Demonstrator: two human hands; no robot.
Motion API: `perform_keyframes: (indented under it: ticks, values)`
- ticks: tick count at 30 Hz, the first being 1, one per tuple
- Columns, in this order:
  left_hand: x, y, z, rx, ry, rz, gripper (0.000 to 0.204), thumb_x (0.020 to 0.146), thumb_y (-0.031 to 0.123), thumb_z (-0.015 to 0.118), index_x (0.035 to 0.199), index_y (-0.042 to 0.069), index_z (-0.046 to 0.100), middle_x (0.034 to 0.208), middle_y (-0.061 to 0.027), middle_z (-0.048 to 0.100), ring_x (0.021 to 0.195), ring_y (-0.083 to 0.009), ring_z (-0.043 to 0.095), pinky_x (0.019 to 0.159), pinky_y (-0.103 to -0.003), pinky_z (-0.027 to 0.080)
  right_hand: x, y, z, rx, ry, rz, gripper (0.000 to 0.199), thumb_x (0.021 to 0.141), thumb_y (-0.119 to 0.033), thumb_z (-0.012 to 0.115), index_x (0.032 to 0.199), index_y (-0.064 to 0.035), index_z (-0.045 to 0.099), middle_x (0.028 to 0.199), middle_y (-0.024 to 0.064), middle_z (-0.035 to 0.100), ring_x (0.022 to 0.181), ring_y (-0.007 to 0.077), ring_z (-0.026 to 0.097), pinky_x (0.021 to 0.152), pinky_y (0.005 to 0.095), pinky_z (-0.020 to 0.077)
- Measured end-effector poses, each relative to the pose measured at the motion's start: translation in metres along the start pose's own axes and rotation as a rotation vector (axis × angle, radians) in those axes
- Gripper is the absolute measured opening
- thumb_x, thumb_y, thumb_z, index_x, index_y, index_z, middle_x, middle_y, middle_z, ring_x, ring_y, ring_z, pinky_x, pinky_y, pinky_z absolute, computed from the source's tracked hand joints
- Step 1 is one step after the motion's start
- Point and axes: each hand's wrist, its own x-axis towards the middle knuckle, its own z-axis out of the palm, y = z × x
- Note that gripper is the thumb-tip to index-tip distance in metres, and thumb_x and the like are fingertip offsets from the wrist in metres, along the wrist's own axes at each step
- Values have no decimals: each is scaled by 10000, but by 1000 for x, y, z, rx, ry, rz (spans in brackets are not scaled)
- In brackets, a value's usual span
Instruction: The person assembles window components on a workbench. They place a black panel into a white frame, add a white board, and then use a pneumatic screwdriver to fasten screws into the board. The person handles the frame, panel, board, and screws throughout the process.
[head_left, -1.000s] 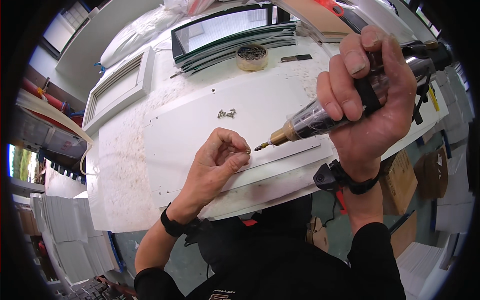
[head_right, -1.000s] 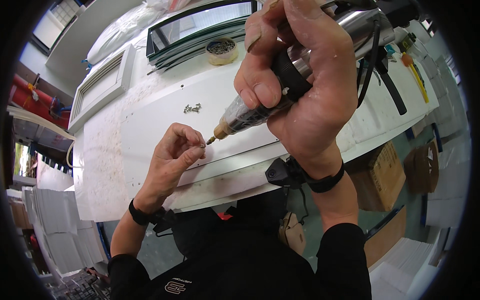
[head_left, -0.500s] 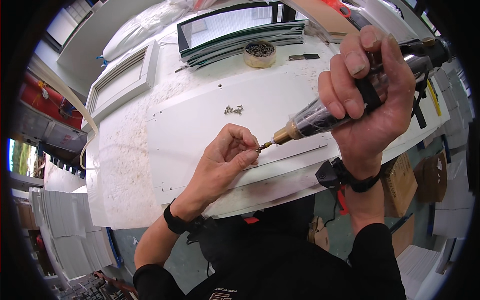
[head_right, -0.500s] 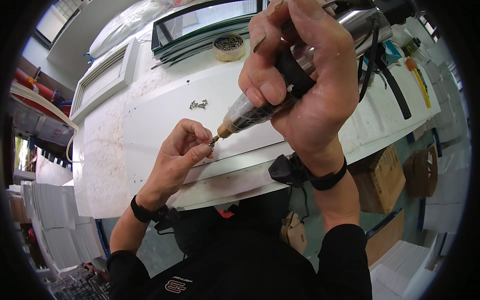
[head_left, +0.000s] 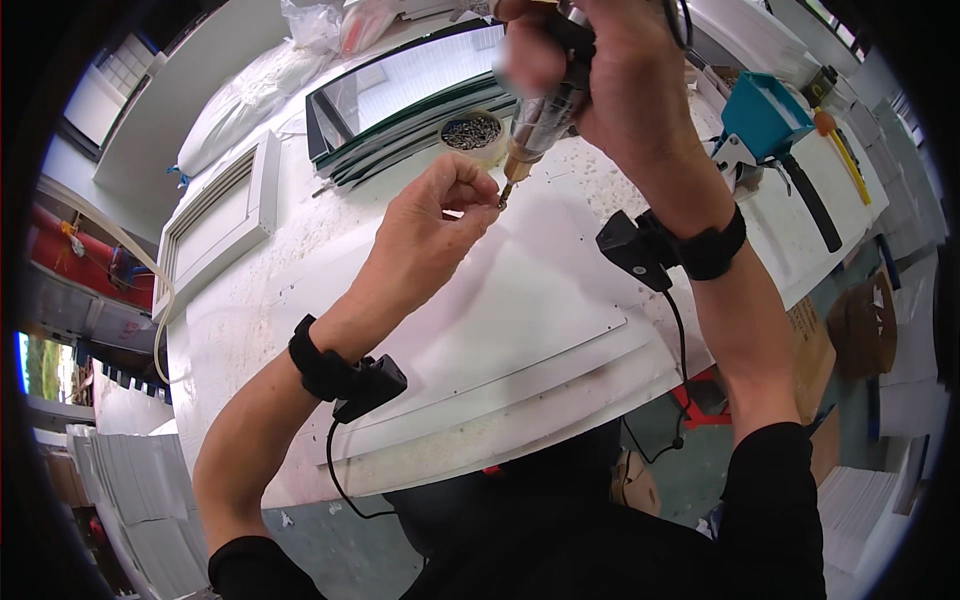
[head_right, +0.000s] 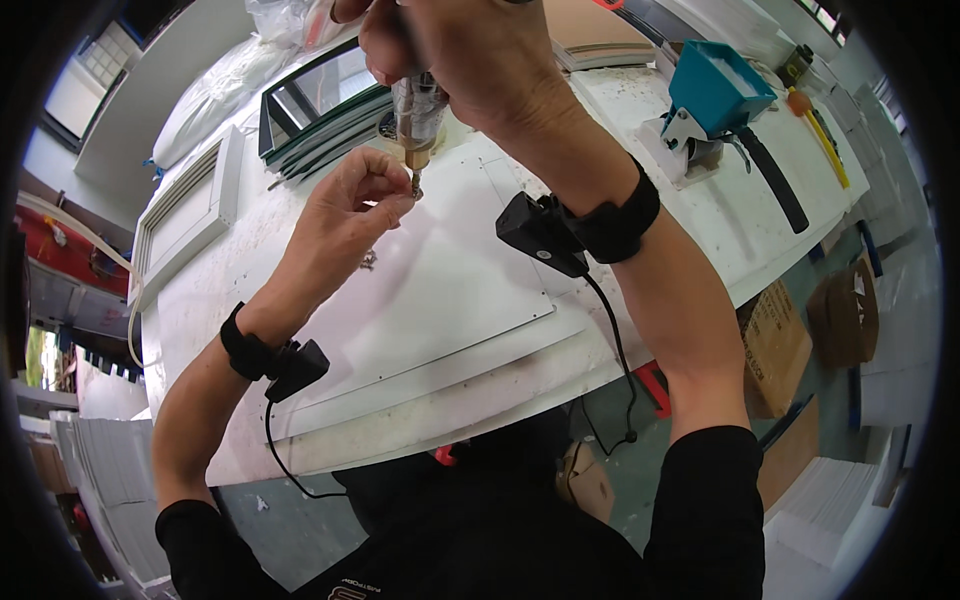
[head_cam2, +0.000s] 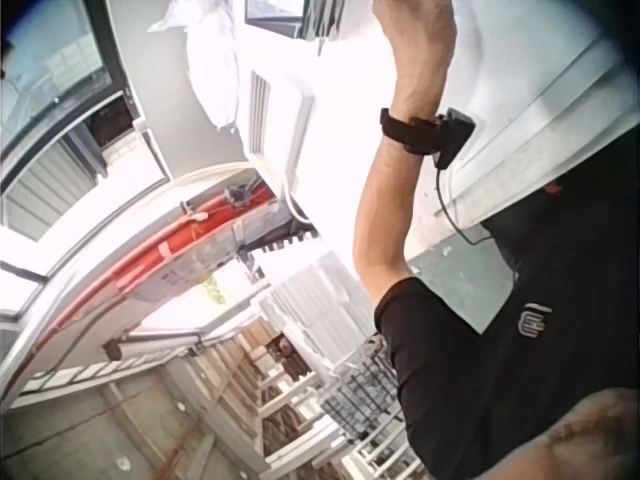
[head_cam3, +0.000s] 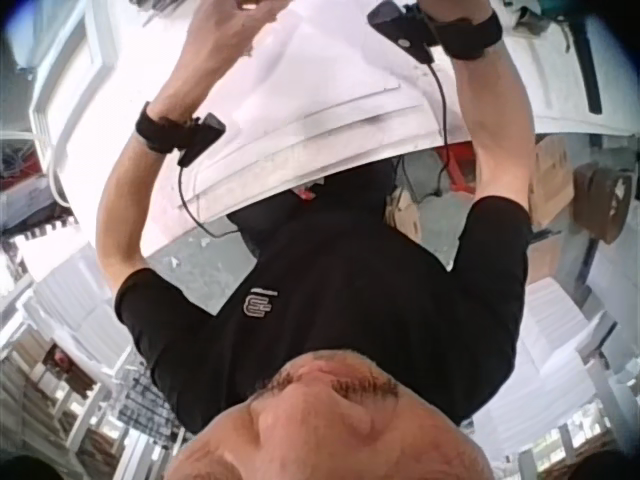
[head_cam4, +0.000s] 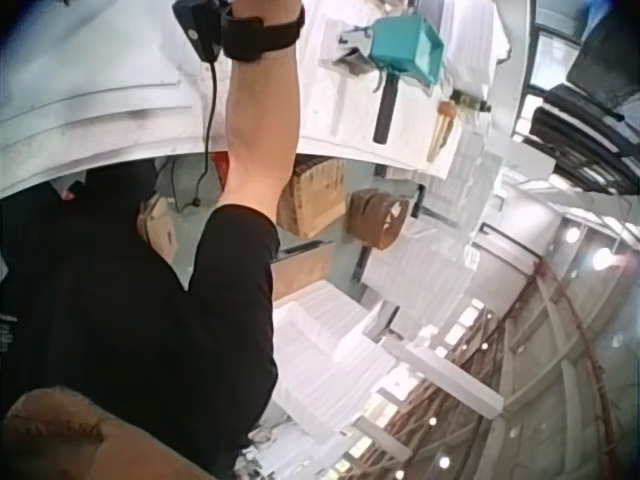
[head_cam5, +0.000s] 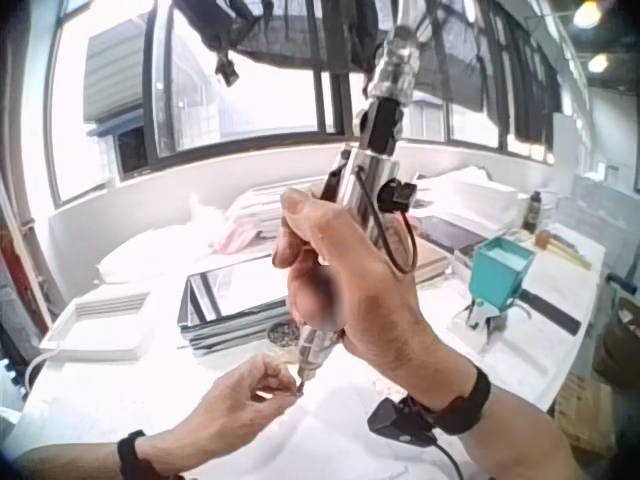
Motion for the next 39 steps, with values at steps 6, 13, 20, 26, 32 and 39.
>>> perform_keyframes:
  ticks: [6,13,20,26,32,39]
  values:
    - [44,-23,10,198,-35,53,215,963,3,604,1162,56,541,1085,-71,726,1033,-164,667,910,-320,508,18,31,-18,-225,40,15,293,1013,-289,660,852,-46,624,690,15,591,508,63,531,449,248,434]
    - [68,-35,17,202,-78,47,252,947,-19,581,1188,39,535,1106,-83,737,1040,-166,664,939,-333,496,21,49,-39,-216,36,-14,254,1016,-258,660,882,-48,614,700,11,595,521,57,537,456,243,437]
    - [70,-43,21,158,-74,31,255,945,3,546,1199,19,523,1113,-127,750,1018,-235,675,937,-374,516,23,61,-49,-233,19,-27,248,1019,-239,650,859,-54,607,685,1,587,520,55,535,460,241,430]
    - [69,-45,23,142,-63,57,248,948,3,543,1194,21,524,1131,-139,747,1044,-250,689,963,-365,520,22,58,-47,-205,53,34,239,1019,-238,648,861,-66,596,699,1,587,523,56,529,463,240,425]
    - [68,-46,20,30,-92,-31,239,958,-19,556,1192,17,521,1190,-137,725,1177,-181,665,1014,-315,484,19,55,-47,-211,46,24,248,1014,-252,653,859,-67,596,681,-8,573,517,58,522,460,238,415]
    - [65,-48,19,42,-80,-11,232,962,-15,541,1191,7,516,1190,-164,728,1154,-216,679,999,-319,498,19,57,-49,-235,-27,35,276,1008,-266,659,819,-75,598,652,-19,572,501,54,513,452,238,402]
